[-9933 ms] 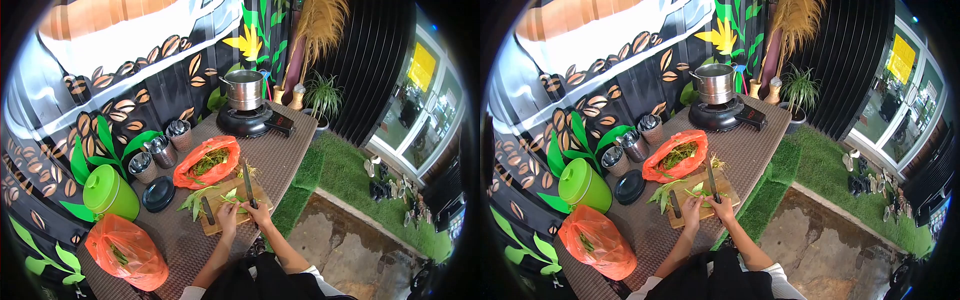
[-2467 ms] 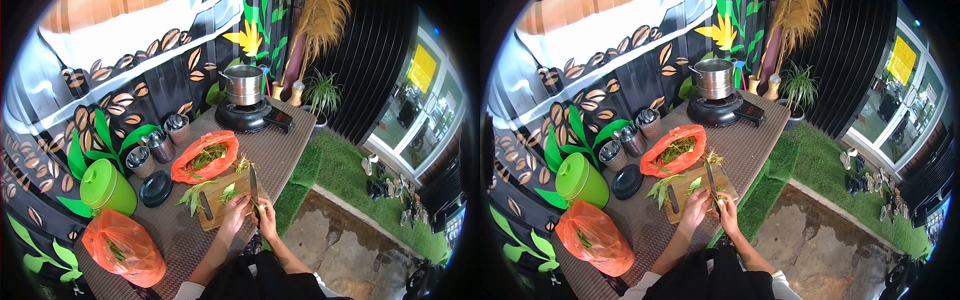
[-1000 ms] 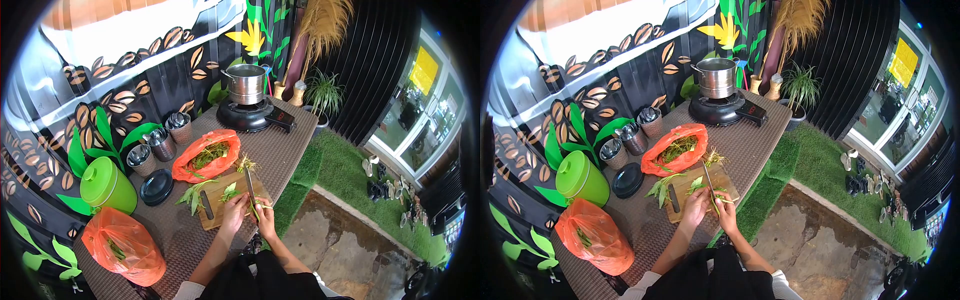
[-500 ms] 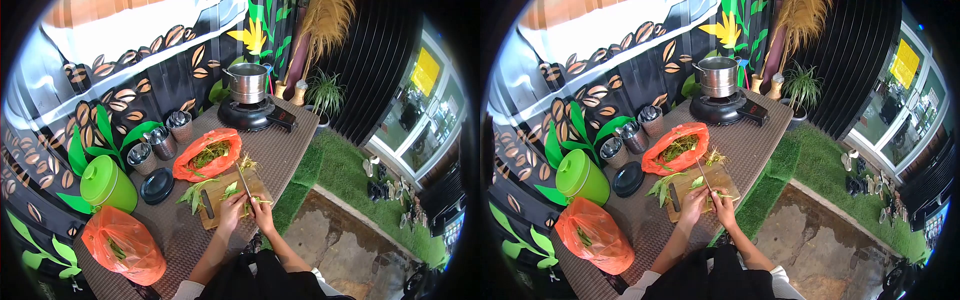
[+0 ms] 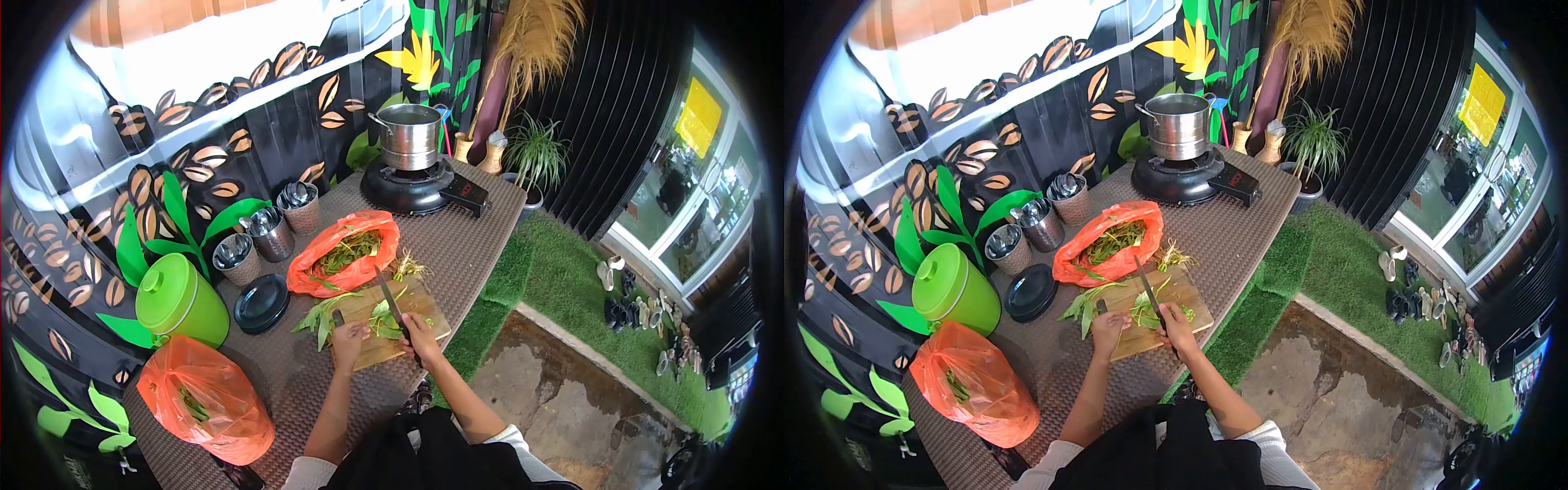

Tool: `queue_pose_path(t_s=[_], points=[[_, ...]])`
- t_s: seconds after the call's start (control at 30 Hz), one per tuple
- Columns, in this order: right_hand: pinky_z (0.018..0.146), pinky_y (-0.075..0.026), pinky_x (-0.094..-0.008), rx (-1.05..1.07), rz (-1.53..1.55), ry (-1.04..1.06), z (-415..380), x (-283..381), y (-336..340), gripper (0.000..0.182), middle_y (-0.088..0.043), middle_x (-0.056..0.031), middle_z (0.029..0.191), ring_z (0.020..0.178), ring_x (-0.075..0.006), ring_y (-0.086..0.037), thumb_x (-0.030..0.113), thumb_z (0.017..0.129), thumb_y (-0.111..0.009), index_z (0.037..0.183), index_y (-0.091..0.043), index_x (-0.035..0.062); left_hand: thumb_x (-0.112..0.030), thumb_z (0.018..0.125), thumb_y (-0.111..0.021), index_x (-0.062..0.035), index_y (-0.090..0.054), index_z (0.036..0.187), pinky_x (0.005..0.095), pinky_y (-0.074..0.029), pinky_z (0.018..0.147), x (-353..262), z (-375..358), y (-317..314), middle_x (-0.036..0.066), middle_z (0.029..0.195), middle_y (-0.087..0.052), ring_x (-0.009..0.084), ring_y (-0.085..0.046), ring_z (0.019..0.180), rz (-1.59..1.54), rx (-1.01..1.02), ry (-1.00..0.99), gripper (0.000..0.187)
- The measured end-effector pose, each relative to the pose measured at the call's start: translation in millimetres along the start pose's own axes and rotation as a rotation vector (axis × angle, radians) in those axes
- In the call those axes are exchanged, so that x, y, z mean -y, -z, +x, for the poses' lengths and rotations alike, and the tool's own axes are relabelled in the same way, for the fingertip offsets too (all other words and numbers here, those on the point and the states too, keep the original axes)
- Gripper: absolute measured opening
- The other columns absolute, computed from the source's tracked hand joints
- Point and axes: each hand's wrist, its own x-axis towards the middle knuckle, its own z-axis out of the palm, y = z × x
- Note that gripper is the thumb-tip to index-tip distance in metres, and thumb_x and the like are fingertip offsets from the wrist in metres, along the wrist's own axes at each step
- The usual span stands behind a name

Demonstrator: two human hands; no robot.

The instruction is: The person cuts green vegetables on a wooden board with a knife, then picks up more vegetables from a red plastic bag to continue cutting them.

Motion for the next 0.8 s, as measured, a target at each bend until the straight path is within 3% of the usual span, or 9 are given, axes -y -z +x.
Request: queue_pose_path(t_s=[0.1,0.17,0.2,0.27,0.3,0.37,0.47,0.7,0.8], points=[[0.034,-0.027,-0.0225,-0.037,0.076,0.04,1,-7,8,0.018,-0.042,-0.0028,0.057,0.039,-0.0094,-0.036,0.03,0.097,-0.041,0.099,-0.041,0.0117,-0.001,0.082,-0.057,0.0029,-0.065,0.1,0.026,-0.051,0.064,-7,0,-2,0.011,0.085,-0.066,0.0156,-0.064,0.072,0.375,0.05,-0.152,0.02],[0.034,-0.028,-0.0234,-0.054,0.117,0.023,3,-15,16,0.016,-0.043,-0.0037,0.057,0.038,-0.0101,-0.036,0.027,0.096,-0.041,0.1,-0.042,0.0107,-0.003,0.078,-0.058,-0.0041,-0.068,0.098,0.0307,-0.05,0.071,-57,-15,-18,0.011,0.084,-0.066,0.0203,-0.063,0.075,0.884,0.084,0.009,0.022],[0.034,-0.028,-0.0243,-0.068,0.159,0.005,4,-18,19,0.015,-0.044,-0.0046,0.056,0.038,-0.0109,-0.036,0.024,0.095,-0.042,0.101,-0.043,0.0097,-0.003,0.078,-0.058,-0.0041,-0.068,0.098,0.0307,-0.05,0.071,-50,-11,-21,0.011,0.084,-0.066,0.0203,-0.063,0.075,0.883,0.087,0.007,0.022],[0.034,-0.028,-0.0248,-0.077,0.172,0.005,2,-23,24,0.014,-0.044,-0.0055,0.056,0.038,-0.0117,-0.037,0.022,0.095,-0.042,0.1,-0.042,0.0088,-0.005,0.074,-0.062,-0.0089,-0.068,0.101,0.0355,-0.046,0.083,-30,-2,-27,0.01,0.093,-0.065,0.0262,-0.059,0.091,0.759,0.036,-0.389,0.028],[0.033,-0.029,-0.0252,-0.082,0.185,0.002,1,-24,25,0.013,-0.045,-0.0063,0.056,0.037,-0.0125,-0.037,0.02,0.094,-0.042,0.098,-0.042,0.008,-0.005,0.074,-0.062,-0.0089,-0.068,0.101,0.0355,-0.046,0.083,-35,-2,-34,0.01,0.093,-0.065,0.0262,-0.059,0.091,0.757,0.038,-0.388,0.028],[0.034,-0.029,-0.0251,-0.092,0.19,0.014,-4,-22,26,0.013,-0.046,-0.0066,0.056,0.037,-0.0126,-0.037,0.02,0.094,-0.042,0.098,-0.041,0.0077,-0.006,0.073,-0.065,-0.0109,-0.068,0.102,0.04,-0.038,0.093,-54,-3,-48,0.009,0.105,-0.062,0.0294,-0.051,0.107,0.827,0.22,-0.539,0.03],[0.034,-0.029,-0.025,-0.111,0.192,0.039,-7,-22,28,0.013,-0.047,-0.0068,0.057,0.037,-0.0126,-0.037,0.02,0.094,-0.042,0.097,-0.039,0.0073,-0.006,0.072,-0.066,-0.0115,-0.067,0.101,0.0412,-0.035,0.095,-48,-3,-55,0.009,0.113,-0.059,0.0285,-0.048,0.112,0.908,0.256,-0.521,0.03],[0.035,-0.03,-0.0247,-0.069,0.196,0.056,-15,-27,35,0.013,-0.047,-0.0067,0.058,0.039,-0.0119,-0.038,0.02,0.094,-0.042,0.095,-0.038,0.0076,0.003,0.071,-0.058,-0.0109,-0.068,0.097,0.0423,-0.035,0.092,-45,21,-28,0.009,0.106,-0.061,0.0281,-0.049,0.108,1.14,0.162,-0.44,0.031],[0.035,-0.03,-0.0245,-0.094,0.213,0.025,-24,-20,30,0.014,-0.047,-0.0065,0.058,0.04,-0.0114,-0.038,0.02,0.094,-0.044,0.095,-0.038,0.0079,0.006,0.069,-0.052,-0.0089,-0.068,0.094,0.0412,-0.035,0.09,-54,26,-28,0.009,0.104,-0.062,0.0277,-0.051,0.104,1.218,-0.084,-0.473,0.033]])
